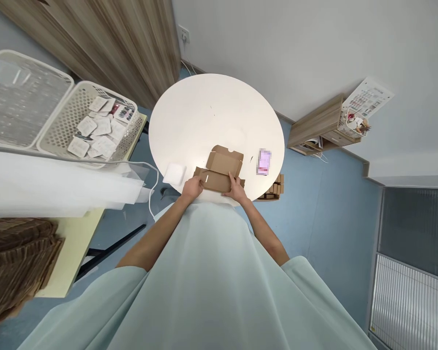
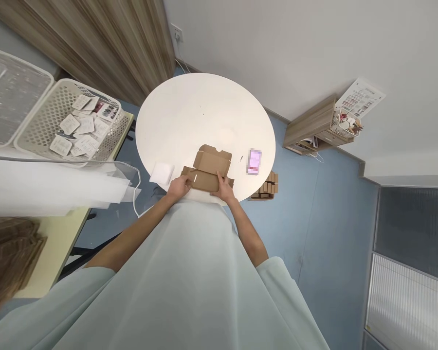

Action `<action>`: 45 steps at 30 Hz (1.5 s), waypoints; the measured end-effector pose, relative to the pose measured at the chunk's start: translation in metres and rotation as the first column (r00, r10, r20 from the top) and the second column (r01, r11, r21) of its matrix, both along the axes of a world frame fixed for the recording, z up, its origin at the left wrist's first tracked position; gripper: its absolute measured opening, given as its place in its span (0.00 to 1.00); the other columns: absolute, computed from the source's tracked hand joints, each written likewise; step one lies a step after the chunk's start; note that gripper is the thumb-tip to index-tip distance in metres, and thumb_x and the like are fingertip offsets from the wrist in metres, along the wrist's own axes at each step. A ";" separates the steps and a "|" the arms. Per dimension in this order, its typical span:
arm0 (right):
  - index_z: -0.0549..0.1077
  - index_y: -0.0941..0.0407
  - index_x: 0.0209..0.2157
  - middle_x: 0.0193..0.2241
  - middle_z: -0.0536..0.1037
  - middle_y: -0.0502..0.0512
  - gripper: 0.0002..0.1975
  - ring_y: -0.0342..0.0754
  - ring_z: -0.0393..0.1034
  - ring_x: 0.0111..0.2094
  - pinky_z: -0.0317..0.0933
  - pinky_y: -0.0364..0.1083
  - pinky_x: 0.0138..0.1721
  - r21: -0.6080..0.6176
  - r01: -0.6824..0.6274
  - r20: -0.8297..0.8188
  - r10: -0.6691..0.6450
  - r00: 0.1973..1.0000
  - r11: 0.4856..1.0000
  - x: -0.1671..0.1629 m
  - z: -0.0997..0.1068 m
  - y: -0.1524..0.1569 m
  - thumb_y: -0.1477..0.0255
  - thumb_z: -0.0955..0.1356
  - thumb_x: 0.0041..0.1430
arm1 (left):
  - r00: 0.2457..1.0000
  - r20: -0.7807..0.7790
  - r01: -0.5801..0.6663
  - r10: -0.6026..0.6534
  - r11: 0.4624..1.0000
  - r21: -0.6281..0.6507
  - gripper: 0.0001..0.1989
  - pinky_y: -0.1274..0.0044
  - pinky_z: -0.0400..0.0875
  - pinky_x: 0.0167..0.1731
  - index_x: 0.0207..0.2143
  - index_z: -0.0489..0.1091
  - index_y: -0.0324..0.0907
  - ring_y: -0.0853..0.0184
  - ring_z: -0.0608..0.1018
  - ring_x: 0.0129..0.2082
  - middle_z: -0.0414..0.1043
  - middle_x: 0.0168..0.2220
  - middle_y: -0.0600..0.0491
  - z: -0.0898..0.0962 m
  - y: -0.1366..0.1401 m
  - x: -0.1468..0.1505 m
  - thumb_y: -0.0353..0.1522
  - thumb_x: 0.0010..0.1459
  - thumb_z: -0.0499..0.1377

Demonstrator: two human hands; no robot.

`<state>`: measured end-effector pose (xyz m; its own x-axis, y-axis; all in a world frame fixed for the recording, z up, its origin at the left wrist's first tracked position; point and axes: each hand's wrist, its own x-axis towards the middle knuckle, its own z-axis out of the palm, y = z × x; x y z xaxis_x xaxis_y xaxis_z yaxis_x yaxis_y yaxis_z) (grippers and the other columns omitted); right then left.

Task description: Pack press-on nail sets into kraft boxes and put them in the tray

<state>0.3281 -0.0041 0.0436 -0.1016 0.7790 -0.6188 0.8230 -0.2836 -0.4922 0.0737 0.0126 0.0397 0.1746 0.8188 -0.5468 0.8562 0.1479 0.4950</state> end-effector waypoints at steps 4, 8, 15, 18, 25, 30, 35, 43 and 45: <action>0.45 0.44 0.82 0.71 0.58 0.68 0.66 0.65 0.71 0.66 0.70 0.60 0.65 0.000 -0.016 0.057 0.016 0.998 1.000 0.001 0.000 0.001 0.63 0.84 0.53 | 0.999 -0.043 -0.025 0.025 1.000 -0.009 0.39 0.67 0.75 0.57 0.78 0.55 0.38 0.51 0.83 0.58 0.81 0.61 0.39 0.004 0.006 0.002 0.30 0.66 0.60; 0.46 0.43 0.81 0.71 0.59 0.67 0.67 0.65 0.72 0.66 0.70 0.59 0.64 0.013 -0.025 0.063 0.024 0.998 1.000 0.001 0.000 0.005 0.63 0.85 0.51 | 0.984 -0.118 0.133 -0.136 0.990 -0.037 0.29 0.64 0.76 0.55 0.73 0.66 0.45 0.48 0.83 0.57 0.77 0.62 0.38 0.012 0.013 0.007 0.30 0.71 0.54; 0.46 0.46 0.82 0.71 0.59 0.70 0.67 0.66 0.71 0.67 0.71 0.60 0.64 0.032 -0.033 0.044 0.031 0.999 0.999 0.001 -0.004 0.002 0.62 0.85 0.52 | 0.988 -0.138 0.073 -0.064 0.996 0.059 0.31 0.66 0.78 0.52 0.77 0.60 0.47 0.49 0.81 0.59 0.71 0.66 0.39 0.012 0.007 -0.007 0.35 0.74 0.55; 0.45 0.45 0.82 0.72 0.58 0.70 0.66 0.65 0.72 0.66 0.71 0.59 0.64 0.032 -0.040 0.053 0.038 0.998 0.999 0.001 -0.007 0.000 0.62 0.84 0.55 | 0.978 -0.206 -0.017 0.026 0.999 0.046 0.27 0.65 0.79 0.51 0.72 0.67 0.41 0.48 0.82 0.58 0.70 0.65 0.36 0.008 0.005 -0.014 0.38 0.74 0.57; 0.42 0.43 0.82 0.73 0.58 0.70 0.65 0.65 0.73 0.65 0.71 0.59 0.62 0.033 -0.055 0.068 0.052 0.996 0.998 -0.003 -0.005 -0.003 0.62 0.84 0.58 | 0.982 -0.180 -0.048 0.052 0.998 0.027 0.17 0.66 0.79 0.53 0.58 0.78 0.44 0.50 0.83 0.56 0.75 0.62 0.41 0.009 0.008 -0.010 0.36 0.72 0.57; 0.42 0.44 0.82 0.73 0.58 0.70 0.65 0.63 0.75 0.62 0.72 0.58 0.61 0.038 -0.062 0.047 0.060 0.997 0.997 -0.016 -0.003 -0.001 0.63 0.83 0.58 | 0.994 -0.096 -0.058 0.056 0.998 -0.024 0.20 0.66 0.77 0.54 0.58 0.75 0.42 0.50 0.83 0.55 0.82 0.54 0.41 0.014 0.006 -0.007 0.41 0.70 0.63; 0.41 0.46 0.82 0.74 0.56 0.73 0.66 0.65 0.73 0.65 0.72 0.59 0.62 0.034 -0.084 0.040 0.082 0.996 0.996 -0.028 -0.004 0.005 0.64 0.84 0.57 | 0.995 -0.018 -0.093 0.094 0.996 0.007 0.19 0.67 0.76 0.55 0.60 0.71 0.41 0.53 0.84 0.54 0.79 0.61 0.40 0.008 0.002 -0.004 0.39 0.71 0.62; 0.40 0.42 0.82 0.75 0.55 0.71 0.69 0.67 0.70 0.69 0.70 0.60 0.65 0.028 -0.096 0.011 0.096 0.995 0.995 -0.025 -0.006 0.008 0.63 0.85 0.54 | 0.982 -0.157 -0.116 0.109 0.993 -0.035 0.09 0.66 0.76 0.54 0.50 0.73 0.41 0.51 0.82 0.54 0.80 0.54 0.39 -0.004 0.005 -0.003 0.31 0.71 0.57; 0.41 0.42 0.82 0.76 0.55 0.71 0.68 0.67 0.70 0.69 0.70 0.60 0.65 0.033 -0.093 0.018 0.093 0.996 0.995 -0.026 -0.007 0.010 0.64 0.85 0.55 | 0.975 -0.198 -0.104 0.096 0.994 -0.026 0.09 0.65 0.76 0.53 0.49 0.73 0.41 0.50 0.82 0.53 0.80 0.53 0.38 -0.004 0.005 0.002 0.31 0.70 0.56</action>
